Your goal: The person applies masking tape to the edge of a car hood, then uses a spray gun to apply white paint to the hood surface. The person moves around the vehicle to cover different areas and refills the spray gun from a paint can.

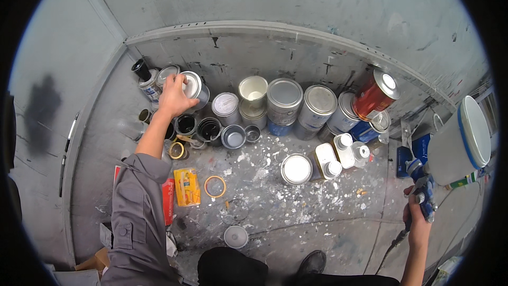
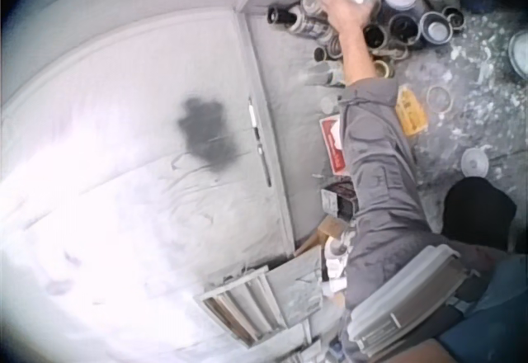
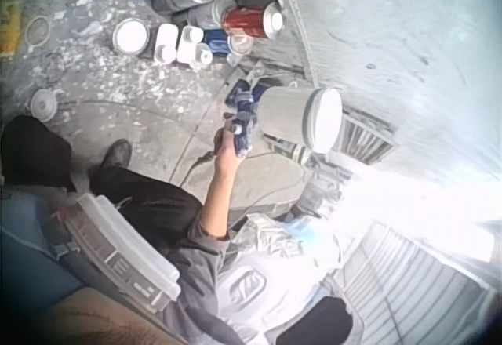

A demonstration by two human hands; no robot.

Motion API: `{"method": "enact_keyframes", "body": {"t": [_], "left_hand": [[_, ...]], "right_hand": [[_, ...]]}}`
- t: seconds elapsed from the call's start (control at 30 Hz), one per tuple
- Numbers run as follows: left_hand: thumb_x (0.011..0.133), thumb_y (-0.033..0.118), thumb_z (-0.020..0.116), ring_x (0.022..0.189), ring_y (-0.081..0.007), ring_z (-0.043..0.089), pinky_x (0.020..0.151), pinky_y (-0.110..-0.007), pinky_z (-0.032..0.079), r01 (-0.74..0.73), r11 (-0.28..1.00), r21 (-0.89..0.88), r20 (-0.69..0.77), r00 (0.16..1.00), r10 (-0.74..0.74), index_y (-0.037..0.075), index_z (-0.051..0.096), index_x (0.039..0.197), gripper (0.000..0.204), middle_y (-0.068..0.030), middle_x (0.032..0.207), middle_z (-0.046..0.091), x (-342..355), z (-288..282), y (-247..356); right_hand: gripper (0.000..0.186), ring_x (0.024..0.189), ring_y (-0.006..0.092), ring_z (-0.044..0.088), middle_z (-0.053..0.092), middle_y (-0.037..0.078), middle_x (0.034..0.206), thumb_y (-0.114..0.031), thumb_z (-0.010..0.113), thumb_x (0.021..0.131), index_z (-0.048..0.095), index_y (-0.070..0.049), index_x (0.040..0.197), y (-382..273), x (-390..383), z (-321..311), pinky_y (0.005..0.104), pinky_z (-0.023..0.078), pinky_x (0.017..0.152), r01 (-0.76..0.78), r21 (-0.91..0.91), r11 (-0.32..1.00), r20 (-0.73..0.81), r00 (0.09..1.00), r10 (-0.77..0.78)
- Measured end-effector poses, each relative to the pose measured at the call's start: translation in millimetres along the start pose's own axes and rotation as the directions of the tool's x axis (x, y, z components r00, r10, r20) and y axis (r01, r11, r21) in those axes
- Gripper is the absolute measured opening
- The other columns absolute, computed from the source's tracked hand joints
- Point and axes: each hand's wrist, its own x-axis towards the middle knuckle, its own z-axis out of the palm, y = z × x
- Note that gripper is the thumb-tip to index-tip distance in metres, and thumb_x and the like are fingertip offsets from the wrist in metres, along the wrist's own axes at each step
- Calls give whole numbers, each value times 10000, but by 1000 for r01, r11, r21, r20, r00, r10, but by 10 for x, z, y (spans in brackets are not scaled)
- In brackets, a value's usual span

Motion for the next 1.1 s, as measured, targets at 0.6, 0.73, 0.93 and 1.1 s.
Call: {"method": "enact_keyframes", "body": {"t": [0.6, 0.73, 0.93, 1.1], "left_hand": [[677, 334, 945, 1277, -450, 542, 1008, -533, 544, 156, 988, -16, 76, 985, -155, 128, 534, 1265, 746, -198, 1409, 481, 203, 659, 9], [676, 346, 946, 1274, -446, 548, 1011, -526, 538, 158, 987, -25, 119, 981, -154, 129, 531, 1265, 752, -207, 1419, 483, 105, 687, -78], [676, 344, 938, 1255, -430, 552, 1015, -514, 511, 133, 991, -33, 68, 989, -131, 118, 515, 1210, 717, -200, 1362, 526, -233, 502, -208], [669, 344, 938, 1249, -415, 556, 1006, -510, 512, 138, 989, -51, 40, 990, -136, 112, 515, 1187, 707, -190, 1330, 552, -400, 292, -305]], "right_hand": [[248, 605, 81, 502, 654, 62, 1132, -186, 645, 992, 619, -49, 1197, 85, 94, 13, 248, 392, 526, -61, -28, 998, 6, 998, 61], [251, 591, 81, 495, 653, 72, 1144, -183, 645, 989, 615, -46, 1197, 70, 81, 34, 249, 385, 515, -70, -54, 996, 6, 997, 71], [305, 579, 66, 477, 632, 61, 1140, -218, 644, 996, 585, -51, 1244, 182, 114, 7, 234, 366, 493, -48, -62, 997, 29, 998, 50], [279, 584, 72, 489, 634, 71, 1139, -187, 638, 985, 591, -56, 1226, 189, 150, 28, 237, 384, 506, -42, -35, 999, 29, 999, 43]]}}
